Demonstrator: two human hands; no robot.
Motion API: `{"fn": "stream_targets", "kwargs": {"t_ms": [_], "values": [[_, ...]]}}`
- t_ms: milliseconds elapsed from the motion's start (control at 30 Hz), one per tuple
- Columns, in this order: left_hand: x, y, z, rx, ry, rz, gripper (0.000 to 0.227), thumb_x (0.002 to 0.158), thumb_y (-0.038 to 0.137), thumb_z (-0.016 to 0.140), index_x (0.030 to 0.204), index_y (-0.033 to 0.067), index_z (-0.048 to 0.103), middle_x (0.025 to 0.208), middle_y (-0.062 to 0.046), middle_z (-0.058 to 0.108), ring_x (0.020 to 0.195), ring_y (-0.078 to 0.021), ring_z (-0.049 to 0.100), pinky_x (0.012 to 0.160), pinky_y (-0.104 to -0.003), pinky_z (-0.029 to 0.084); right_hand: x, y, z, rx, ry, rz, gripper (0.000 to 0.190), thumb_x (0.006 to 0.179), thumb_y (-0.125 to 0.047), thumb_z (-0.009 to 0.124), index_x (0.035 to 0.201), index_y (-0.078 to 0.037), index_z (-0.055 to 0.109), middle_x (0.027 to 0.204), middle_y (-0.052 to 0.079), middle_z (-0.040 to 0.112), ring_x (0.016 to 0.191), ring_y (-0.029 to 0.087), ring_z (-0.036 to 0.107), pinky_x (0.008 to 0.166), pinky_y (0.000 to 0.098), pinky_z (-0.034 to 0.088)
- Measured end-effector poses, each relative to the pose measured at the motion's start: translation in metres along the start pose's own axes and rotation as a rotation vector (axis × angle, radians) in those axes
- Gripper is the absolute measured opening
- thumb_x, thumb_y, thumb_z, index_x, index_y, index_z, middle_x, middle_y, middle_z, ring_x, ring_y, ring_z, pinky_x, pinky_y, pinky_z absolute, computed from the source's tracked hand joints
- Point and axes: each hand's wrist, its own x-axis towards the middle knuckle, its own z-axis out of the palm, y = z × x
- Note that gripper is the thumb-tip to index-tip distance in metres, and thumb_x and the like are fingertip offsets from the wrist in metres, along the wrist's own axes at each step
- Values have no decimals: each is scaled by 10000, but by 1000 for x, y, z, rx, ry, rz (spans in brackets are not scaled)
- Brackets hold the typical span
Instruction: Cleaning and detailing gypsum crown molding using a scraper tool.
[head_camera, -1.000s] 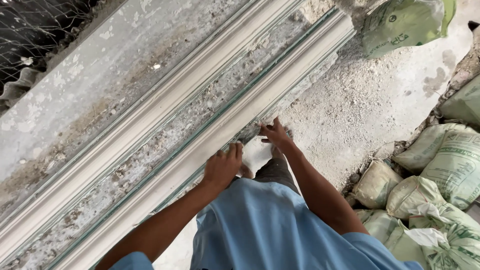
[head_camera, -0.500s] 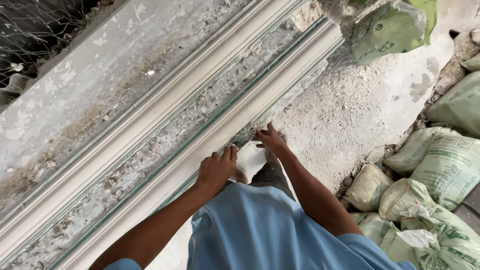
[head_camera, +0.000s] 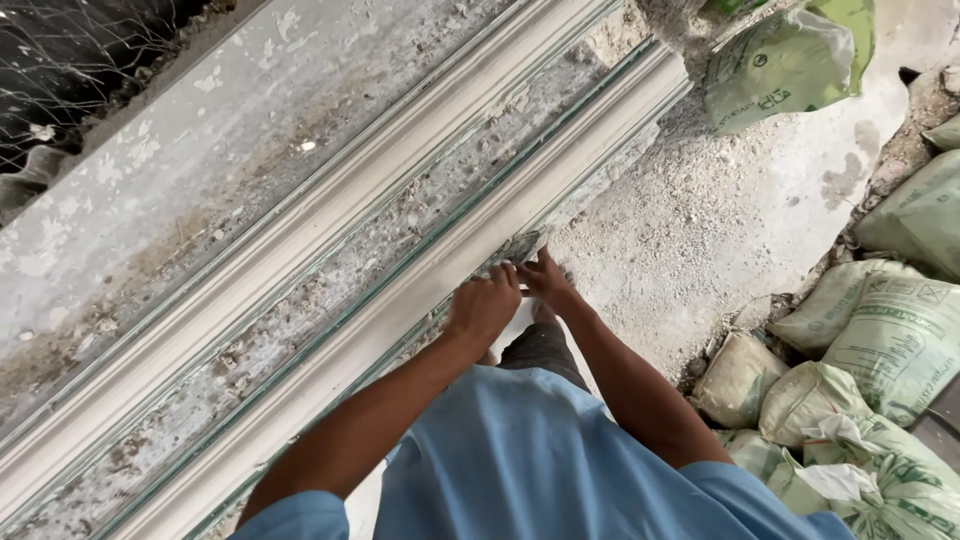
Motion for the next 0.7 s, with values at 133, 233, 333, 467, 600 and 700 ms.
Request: {"fn": "stream_targets", "kwargs": {"t_ms": [133,233,333,467,600,700], "values": [[-17,-7,-31,10,-10,12,423,877,165,666,1253,-20,614,1005,-135,740,636,-230,751,480,-315,592,7,7,-1,0,-2,-22,657,1024,-264,607,1498,-85,188,1347,175,656,1128,297,737,838,434,657],[-28,-13,-58,-140,-213,-38,592,794,164,678,1338,-40,561,1048,-147,732,683,-265,757,535,-379,609,-2,7,2,24,-5,-18,783,964,-342,649,1549,-158,162,1317,148,651,1088,265,734,806,409,627],[-16,-40,-77,-525,-286,-281,465,1005,252,583,1423,57,522,1042,-176,743,776,-376,743,628,-504,596,-7,-14,10,-8,56,-16,863,925,-394,699,1551,-77,197,1242,213,700,1021,265,741,761,393,610],[-2,-52,-83,-682,-288,-329,466,981,275,560,1432,159,531,1071,-166,745,850,-420,715,699,-564,572,-4,-3,8,7,94,17,951,911,-383,727,1506,36,116,1280,206,664,1005,274,754,752,401,640],[0,-54,-81,-684,-335,-350,398,996,294,570,1380,193,602,1045,-153,753,883,-394,721,748,-533,577,-17,-22,11,-22,92,45,1006,921,-379,723,1540,36,47,1264,231,676,999,267,757,741,375,634],[8,-48,-62,-718,-349,-386,380,1013,318,565,1372,209,624,991,-149,760,869,-364,740,750,-509,588,-14,-18,10,-44,96,70,985,929,-365,713,1553,7,48,1265,214,660,1002,255,755,744,363,644]]}}
